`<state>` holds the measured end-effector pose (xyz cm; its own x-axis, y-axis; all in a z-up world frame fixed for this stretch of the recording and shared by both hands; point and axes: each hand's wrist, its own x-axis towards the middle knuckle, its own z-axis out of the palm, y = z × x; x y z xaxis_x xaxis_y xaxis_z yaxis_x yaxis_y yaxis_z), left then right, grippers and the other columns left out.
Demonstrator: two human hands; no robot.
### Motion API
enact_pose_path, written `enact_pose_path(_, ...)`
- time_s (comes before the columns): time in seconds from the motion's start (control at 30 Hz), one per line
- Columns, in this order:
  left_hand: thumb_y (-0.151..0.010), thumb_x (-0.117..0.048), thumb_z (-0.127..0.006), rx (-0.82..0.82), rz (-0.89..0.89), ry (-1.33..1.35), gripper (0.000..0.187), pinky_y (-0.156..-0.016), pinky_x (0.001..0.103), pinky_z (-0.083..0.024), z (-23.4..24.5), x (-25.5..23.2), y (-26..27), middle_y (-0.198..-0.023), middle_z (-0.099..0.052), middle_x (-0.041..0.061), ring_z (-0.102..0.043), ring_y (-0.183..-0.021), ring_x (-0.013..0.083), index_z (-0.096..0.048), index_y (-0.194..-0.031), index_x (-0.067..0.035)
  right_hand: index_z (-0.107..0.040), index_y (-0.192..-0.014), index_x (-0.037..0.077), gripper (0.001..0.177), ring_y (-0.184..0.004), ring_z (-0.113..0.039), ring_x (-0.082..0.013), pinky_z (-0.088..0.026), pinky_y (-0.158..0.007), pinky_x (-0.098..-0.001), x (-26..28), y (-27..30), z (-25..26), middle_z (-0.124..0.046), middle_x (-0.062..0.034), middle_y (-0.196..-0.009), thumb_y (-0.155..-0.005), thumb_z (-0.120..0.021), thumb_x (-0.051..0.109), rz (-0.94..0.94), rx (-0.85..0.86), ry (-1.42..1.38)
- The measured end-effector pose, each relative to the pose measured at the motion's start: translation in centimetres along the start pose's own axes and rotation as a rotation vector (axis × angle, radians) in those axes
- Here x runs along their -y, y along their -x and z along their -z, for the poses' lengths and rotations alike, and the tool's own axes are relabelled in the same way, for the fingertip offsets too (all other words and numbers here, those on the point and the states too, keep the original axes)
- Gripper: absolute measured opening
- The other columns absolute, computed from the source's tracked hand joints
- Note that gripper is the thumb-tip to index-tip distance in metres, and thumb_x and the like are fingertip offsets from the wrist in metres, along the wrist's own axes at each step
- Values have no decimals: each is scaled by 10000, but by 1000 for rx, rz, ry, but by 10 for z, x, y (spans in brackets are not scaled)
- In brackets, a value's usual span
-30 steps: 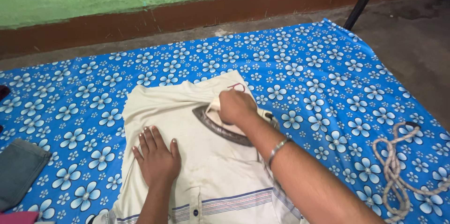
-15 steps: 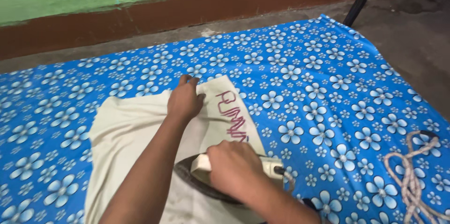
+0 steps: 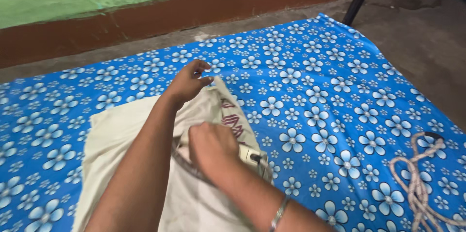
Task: The person irons a white Puma t-shirt on a blue floral-patterned table. They smooth the fabric with their hands and use a white electric iron to press the shirt, focusing on the front and sleeves.
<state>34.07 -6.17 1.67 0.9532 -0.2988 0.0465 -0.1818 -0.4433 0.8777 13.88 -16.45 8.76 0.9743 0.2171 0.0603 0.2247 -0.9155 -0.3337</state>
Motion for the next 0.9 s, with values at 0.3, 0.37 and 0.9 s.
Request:
enact_pose_path(0.3,-913,-343,-716,-485,204,-562,343,-1027,508,-446,48,27,159,-1259,-648,186,-540,-1240,413,-698,-1205,-162,-789,-959,62,176,-943,-761,-341,-610,-799,-452,-9,-60,-1,-761,-203,-995,-870,-642,100,-150,-14,88)
enact_pose_path(0.37,-894,-342,-727,-536,376,-677,305,-1033,538,-420,65,30,184,-1321,-611,157,-508,-1273,394,-734,-1165,-203,-780,-986,48,194,-978,-750,-349,-601,-833,-450,-5,-50,9,-750,-211,-1027,-865,-686,168,-141,59,83)
enact_pose_path(0.9,-783,-117,-769,-802,708,-221,540,-891,467,-604,161,136,125,-1202,-740,252,-751,-1055,353,-663,-1295,23,-788,-1016,50,219,-983,-755,-366,-604,-863,-455,-1,-61,4,-760,-218,-1050,-851,-717,174,-213,67,104)
